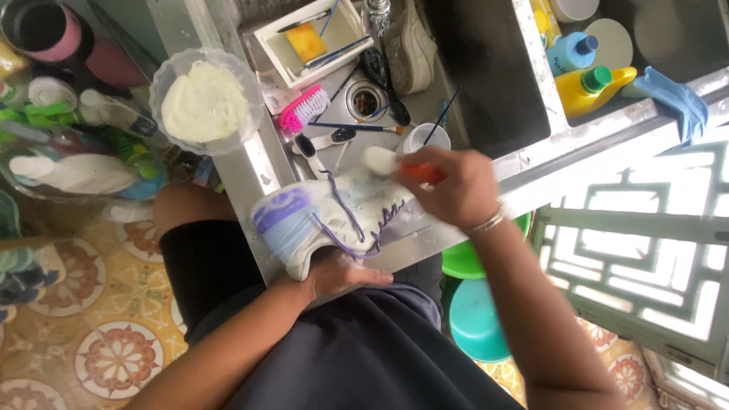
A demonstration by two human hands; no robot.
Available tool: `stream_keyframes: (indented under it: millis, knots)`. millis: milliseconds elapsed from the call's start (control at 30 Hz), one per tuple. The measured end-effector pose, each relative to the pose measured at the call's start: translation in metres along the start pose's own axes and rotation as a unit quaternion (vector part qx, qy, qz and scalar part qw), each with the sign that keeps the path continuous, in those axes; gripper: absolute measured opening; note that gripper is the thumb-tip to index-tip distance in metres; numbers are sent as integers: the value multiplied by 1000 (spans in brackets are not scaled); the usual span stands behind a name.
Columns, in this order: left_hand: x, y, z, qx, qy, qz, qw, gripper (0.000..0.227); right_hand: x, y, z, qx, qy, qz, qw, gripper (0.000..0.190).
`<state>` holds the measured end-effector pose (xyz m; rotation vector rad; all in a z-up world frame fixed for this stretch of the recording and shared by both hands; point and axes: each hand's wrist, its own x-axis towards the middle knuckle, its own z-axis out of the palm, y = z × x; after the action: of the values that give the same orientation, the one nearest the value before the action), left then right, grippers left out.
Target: Scrubbing and cleaning a white and purple sneaker with a sponge, brush, and soap at a utility sink.
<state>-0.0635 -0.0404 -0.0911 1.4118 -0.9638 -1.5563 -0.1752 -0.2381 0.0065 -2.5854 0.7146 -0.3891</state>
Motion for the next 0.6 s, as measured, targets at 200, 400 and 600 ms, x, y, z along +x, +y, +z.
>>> stream_keyframes:
  millis: [200, 400, 600]
  knots:
    - [-2, -17, 5, 9, 6, 46, 999, 89, -16, -4, 16, 63, -87, -91, 990, 25]
    - [9, -45, 10, 38, -42, 26, 998, 82, -10, -58, 7, 92, -104, -109, 984, 30]
    - [3, -11, 4, 107, -21, -51, 993, 86, 4, -29, 6, 57, -54, -75, 994, 23]
